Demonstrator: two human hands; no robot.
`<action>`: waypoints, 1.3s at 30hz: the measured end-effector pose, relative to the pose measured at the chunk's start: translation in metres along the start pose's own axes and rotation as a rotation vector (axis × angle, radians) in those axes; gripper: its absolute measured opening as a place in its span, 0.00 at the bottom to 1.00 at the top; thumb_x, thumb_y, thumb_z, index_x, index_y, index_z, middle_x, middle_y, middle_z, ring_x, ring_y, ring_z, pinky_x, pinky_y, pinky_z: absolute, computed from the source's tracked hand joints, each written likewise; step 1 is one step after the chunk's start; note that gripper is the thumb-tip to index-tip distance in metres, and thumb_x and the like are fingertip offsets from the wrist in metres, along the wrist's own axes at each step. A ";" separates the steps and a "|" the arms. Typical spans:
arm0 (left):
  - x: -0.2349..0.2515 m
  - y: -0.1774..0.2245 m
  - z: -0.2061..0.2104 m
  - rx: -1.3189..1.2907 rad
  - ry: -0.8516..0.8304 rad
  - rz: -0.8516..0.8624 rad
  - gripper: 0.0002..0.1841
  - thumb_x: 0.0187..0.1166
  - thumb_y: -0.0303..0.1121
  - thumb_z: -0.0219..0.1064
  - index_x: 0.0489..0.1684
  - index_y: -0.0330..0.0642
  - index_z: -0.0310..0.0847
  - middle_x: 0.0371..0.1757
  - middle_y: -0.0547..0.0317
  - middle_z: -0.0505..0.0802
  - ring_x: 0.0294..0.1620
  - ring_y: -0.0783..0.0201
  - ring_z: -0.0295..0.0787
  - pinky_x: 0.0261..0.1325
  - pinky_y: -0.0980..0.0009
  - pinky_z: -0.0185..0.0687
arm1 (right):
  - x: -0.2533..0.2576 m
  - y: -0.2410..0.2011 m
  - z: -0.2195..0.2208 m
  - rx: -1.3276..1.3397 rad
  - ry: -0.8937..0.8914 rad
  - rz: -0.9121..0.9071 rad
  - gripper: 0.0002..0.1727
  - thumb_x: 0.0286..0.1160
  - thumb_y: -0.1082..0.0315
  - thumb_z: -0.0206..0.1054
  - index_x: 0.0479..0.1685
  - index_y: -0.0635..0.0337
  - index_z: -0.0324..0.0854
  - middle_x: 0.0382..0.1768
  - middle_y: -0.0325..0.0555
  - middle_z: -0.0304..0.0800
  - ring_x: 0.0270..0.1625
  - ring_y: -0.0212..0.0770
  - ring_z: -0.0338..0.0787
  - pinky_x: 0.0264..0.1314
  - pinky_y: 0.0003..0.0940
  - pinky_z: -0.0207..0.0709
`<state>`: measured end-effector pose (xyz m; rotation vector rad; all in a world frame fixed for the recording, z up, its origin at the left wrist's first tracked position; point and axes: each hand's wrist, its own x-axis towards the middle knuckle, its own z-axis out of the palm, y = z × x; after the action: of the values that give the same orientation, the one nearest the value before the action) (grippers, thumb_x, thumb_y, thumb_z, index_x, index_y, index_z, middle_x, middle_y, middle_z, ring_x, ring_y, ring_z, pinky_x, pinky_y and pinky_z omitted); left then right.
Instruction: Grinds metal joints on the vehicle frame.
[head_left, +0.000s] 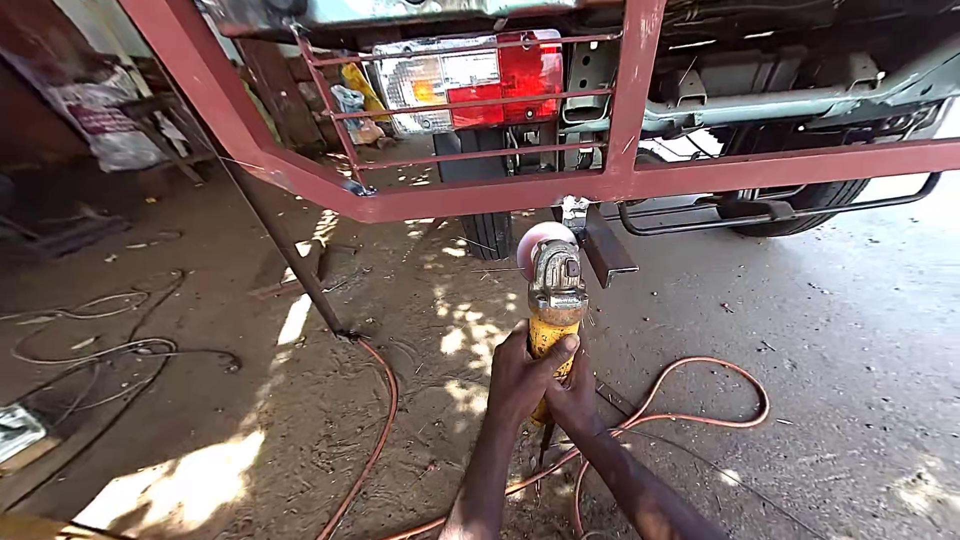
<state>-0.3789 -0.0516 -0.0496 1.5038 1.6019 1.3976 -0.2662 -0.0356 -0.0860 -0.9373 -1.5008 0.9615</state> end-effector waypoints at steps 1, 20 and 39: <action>0.000 -0.004 0.002 0.010 0.003 -0.005 0.35 0.66 0.69 0.73 0.62 0.53 0.86 0.45 0.62 0.96 0.45 0.65 0.94 0.51 0.53 0.93 | -0.002 0.004 0.000 0.018 0.001 -0.005 0.48 0.60 0.57 0.79 0.87 0.42 0.60 0.45 0.41 0.93 0.39 0.37 0.94 0.37 0.41 0.91; 0.013 0.000 -0.005 0.390 0.089 0.104 0.42 0.62 0.76 0.67 0.69 0.56 0.81 0.45 0.61 0.95 0.47 0.60 0.94 0.49 0.43 0.88 | 0.015 -0.011 0.024 0.261 0.113 -0.190 0.38 0.67 0.61 0.73 0.77 0.68 0.66 0.55 0.45 0.88 0.57 0.28 0.88 0.62 0.27 0.83; -0.013 0.006 -0.010 0.581 0.082 0.049 0.43 0.63 0.78 0.65 0.69 0.56 0.79 0.43 0.60 0.93 0.43 0.56 0.92 0.44 0.44 0.86 | -0.011 -0.010 0.029 0.538 -0.037 0.217 0.10 0.71 0.74 0.66 0.22 0.67 0.83 0.14 0.40 0.80 0.17 0.28 0.79 0.24 0.24 0.78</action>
<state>-0.3828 -0.0677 -0.0441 1.8249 2.1600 1.0736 -0.2947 -0.0522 -0.0841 -0.6948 -1.0931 1.4558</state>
